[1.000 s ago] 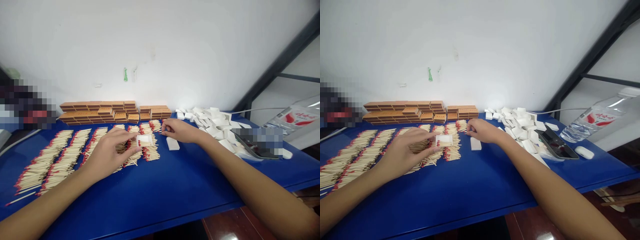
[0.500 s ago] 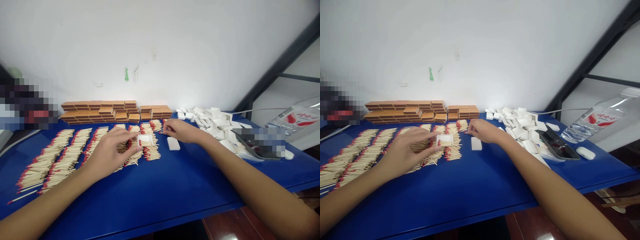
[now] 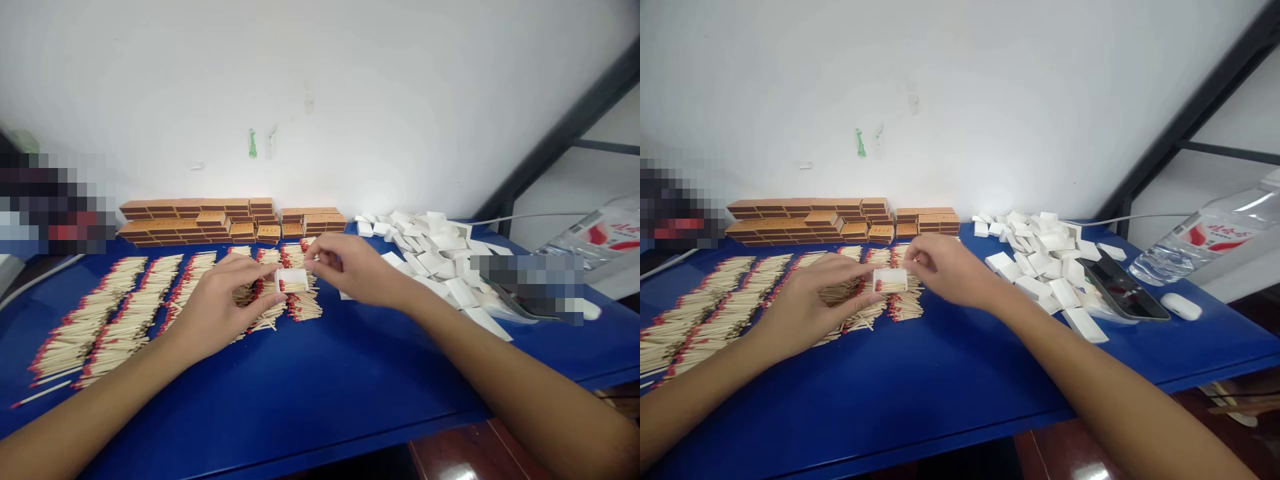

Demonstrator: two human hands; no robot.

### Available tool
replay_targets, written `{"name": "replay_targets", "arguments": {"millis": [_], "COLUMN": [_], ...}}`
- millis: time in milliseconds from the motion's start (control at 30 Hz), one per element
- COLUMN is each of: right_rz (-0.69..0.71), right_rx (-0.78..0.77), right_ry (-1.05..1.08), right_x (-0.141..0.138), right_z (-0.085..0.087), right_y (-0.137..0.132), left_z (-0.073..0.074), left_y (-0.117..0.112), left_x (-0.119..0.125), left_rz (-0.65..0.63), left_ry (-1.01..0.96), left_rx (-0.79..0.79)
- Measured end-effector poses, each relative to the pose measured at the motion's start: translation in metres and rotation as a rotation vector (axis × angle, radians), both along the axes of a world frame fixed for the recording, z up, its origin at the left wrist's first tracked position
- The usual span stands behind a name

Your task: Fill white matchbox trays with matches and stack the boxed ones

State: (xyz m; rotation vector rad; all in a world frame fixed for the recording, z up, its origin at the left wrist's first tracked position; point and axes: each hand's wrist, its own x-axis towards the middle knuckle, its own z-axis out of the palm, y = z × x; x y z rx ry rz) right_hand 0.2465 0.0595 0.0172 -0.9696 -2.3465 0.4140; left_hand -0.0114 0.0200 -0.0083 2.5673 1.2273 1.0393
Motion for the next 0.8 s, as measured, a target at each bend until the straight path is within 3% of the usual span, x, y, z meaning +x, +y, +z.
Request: {"name": "replay_targets", "arguments": {"millis": [100,267,400,800], "right_rz": [-0.141,-0.108,-0.076,-0.107], "right_rx": [0.037,-0.044,-0.117,-0.097], "right_ry": [-0.091,-0.265,-0.251,-0.258], "right_x": [0.021,0.044,0.041,0.035], "right_z": [-0.001,-0.016,-0.024,-0.027], "right_y": [0.024,0.054,0.057,0.056], "left_z": [-0.001,-0.001,0.001,0.001], "left_y": [0.001,0.0,0.0,0.001], "left_x": [-0.002,-0.002,-0.001,-0.002], "left_rz": [0.006,0.021,0.01,0.008], "left_ry": [0.008,-0.005,-0.001,0.009], "left_rx": [0.017,0.02,0.029,0.034]}}
